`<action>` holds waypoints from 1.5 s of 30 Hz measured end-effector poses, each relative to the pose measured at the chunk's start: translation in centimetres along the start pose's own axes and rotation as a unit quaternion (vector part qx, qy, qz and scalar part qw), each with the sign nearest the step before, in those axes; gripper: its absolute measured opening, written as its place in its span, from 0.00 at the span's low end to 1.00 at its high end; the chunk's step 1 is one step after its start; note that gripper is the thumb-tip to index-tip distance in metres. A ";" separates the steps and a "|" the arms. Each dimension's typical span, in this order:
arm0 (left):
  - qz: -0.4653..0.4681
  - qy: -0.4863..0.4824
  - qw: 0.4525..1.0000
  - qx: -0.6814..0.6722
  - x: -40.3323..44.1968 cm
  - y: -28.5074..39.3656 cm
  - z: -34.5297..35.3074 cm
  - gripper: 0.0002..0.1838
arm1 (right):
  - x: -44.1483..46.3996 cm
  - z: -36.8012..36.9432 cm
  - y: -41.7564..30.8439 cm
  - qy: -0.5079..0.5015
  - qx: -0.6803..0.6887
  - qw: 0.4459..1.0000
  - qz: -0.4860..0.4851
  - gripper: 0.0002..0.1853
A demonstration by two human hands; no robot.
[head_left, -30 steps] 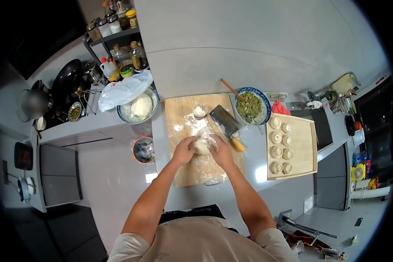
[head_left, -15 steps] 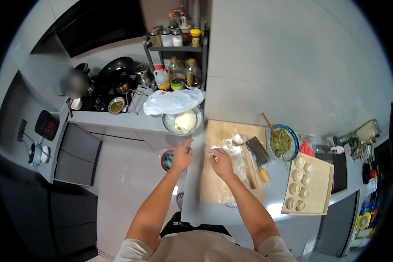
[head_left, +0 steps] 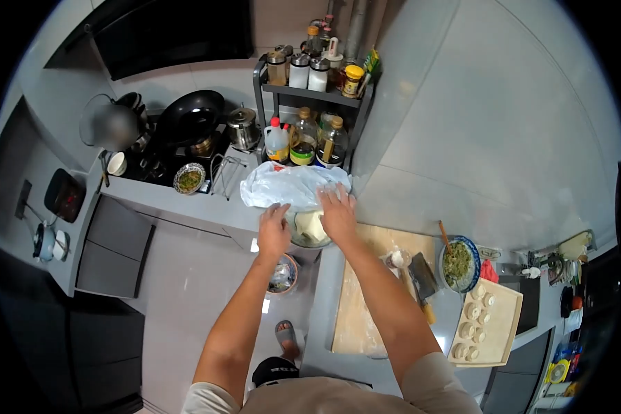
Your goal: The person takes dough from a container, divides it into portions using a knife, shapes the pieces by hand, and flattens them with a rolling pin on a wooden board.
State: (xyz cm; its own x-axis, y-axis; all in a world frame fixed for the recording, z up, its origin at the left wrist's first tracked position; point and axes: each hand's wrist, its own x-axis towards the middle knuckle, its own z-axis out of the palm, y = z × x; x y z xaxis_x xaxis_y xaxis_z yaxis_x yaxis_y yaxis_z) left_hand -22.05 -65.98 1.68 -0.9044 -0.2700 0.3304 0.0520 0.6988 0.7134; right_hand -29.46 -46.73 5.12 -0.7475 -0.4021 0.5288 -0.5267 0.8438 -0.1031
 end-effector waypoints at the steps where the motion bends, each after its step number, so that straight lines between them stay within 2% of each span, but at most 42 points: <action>1: 0.006 0.002 1.000 0.011 0.8 0.1 0.4 0.26 | 0.4 2.0 0.7 0.007 -0.008 1.000 -0.015 0.24; 2: -0.001 -0.006 1.000 0.012 1.1 0.0 0.8 0.26 | -0.4 3.5 1.7 -0.002 -0.005 1.000 -0.012 0.24; 4: 0.043 0.044 0.997 0.056 2.4 0.9 1.5 0.24 | -1.2 2.7 2.7 -0.124 0.110 0.983 -0.078 0.18; 5: 0.051 0.043 0.997 0.048 2.9 0.2 2.3 0.24 | -2.3 1.6 2.9 -0.136 0.140 0.976 -0.092 0.13; 6: 0.049 0.037 0.997 0.043 2.5 -0.2 3.0 0.24 | -3.7 0.9 3.3 -0.142 0.137 0.976 -0.088 0.13; 8: 0.026 -0.034 0.985 0.166 1.2 -0.7 4.0 0.28 | -6.5 -0.6 4.2 -0.268 0.181 0.943 -0.082 0.14; 9: 0.002 -0.096 0.980 0.172 0.1 -1.6 4.6 0.33 | -7.1 -1.7 4.3 -0.335 0.187 0.921 -0.067 0.15; 10: 0.005 -0.098 0.980 0.171 -0.8 -1.5 4.7 0.33 | -7.9 -1.6 4.5 -0.334 0.187 0.922 -0.064 0.15; 12: -0.013 -0.195 0.956 0.220 -2.1 -1.4 4.6 0.36 | -9.1 -0.4 4.1 -0.137 0.175 0.975 -0.027 0.18; 13: -0.014 -0.209 0.951 0.226 -2.6 -1.6 4.6 0.37 | -9.4 0.6 4.0 -0.189 0.151 0.970 0.014 0.23; 14: -0.011 -0.213 0.951 0.225 -2.7 -1.7 4.6 0.37 | -9.7 1.3 3.9 -0.189 0.150 0.970 0.019 0.23; 16: -0.003 -0.177 0.954 0.241 -1.9 -1.8 4.9 0.37 | -9.5 0.8 3.6 -0.215 0.144 0.966 0.014 0.25; 17: 0.026 -0.131 0.966 0.221 -1.9 -1.8 4.9 0.33 | -9.9 -0.2 3.2 -0.164 0.150 0.975 0.020 0.25; 18: 0.036 -0.146 0.967 0.205 -2.2 -0.9 5.0 0.33 | -10.1 -1.8 2.7 -0.106 0.151 0.982 0.034 0.22; 20: 0.100 -0.034 0.985 0.133 -3.1 2.1 4.9 0.29 | -12.5 -4.5 2.4 -0.061 0.181 0.977 0.093 0.19; 21: 0.116 -0.019 0.989 0.087 -4.3 4.6 5.3 0.26 | -14.6 -5.5 2.9 -0.063 0.168 0.978 0.110 0.19; 23: 0.136 -0.063 0.988 0.035 -7.8 7.3 8.1 0.26 | -18.9 -7.1 3.7 -0.006 0.204 0.968 0.148 0.17; 24: 0.146 -0.092 0.985 -0.002 -9.8 8.3 9.3 0.26 | -21.5 -7.3 4.4 -0.009 0.200 0.968 0.153 0.17; 26: 0.143 -0.147 0.978 -0.032 -14.2 10.2 11.9 0.25 | -27.4 -7.9 7.1 -0.020 0.144 0.957 0.252 0.19; 28: 0.129 -0.215 0.966 -0.062 -18.2 12.1 13.9 0.24 | -31.6 -9.7 10.1 -0.016 0.068 0.956 0.286 0.19; 29: 0.136 -0.240 0.959 -0.065 -19.9 13.0 14.7 0.26 | -33.2 -10.1 11.8 -0.014 0.072 0.955 0.287 0.19; 31: 0.138 -0.265 0.952 -0.060 -22.0 14.5 16.0 0.28 | -35.6 -10.6 14.7 -0.076 -0.062 0.938 0.331 0.20; 33: 0.157 -0.343 0.926 -0.027 -23.6 16.1 17.1 0.35 | -37.3 -10.2 16.7 -0.111 -0.028 0.937 0.329 0.21; 34: 0.149 -0.343 0.927 -0.016 -24.4 17.1 17.4 0.35 | -38.1 -10.3 17.4 -0.147 0.000 0.934 0.326 0.21; 36: 0.136 -0.365 0.920 0.033 -25.4 19.0 17.7 0.41 | -38.8 -10.7 18.5 -0.126 0.011 0.950 0.285 0.23; 39: 0.135 -0.377 0.909 0.118 -26.3 21.0 18.2 0.44 | -39.6 -12.1 20.3 -0.088 0.025 0.964 0.250 0.21; 43: 0.101 -0.364 0.909 0.175 -26.3 22.0 18.7 0.39 | -39.5 -12.9 22.7 -0.077 0.023 0.971 0.226 0.20; 45: 0.022 -0.333 0.936 0.109 -26.4 21.8 18.7 0.32 | -39.2 -13.0 23.3 -0.085 0.020 0.973 0.215 0.20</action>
State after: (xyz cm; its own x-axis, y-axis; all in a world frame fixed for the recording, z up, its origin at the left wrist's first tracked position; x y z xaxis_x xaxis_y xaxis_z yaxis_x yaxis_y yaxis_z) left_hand -4.97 -31.27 -3.04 -0.9709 0.1840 -0.1531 0.0737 0.8383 0.5403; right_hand -7.17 -6.69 -7.01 -0.9567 -0.0719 0.2821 -0.1642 0.9335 -0.3188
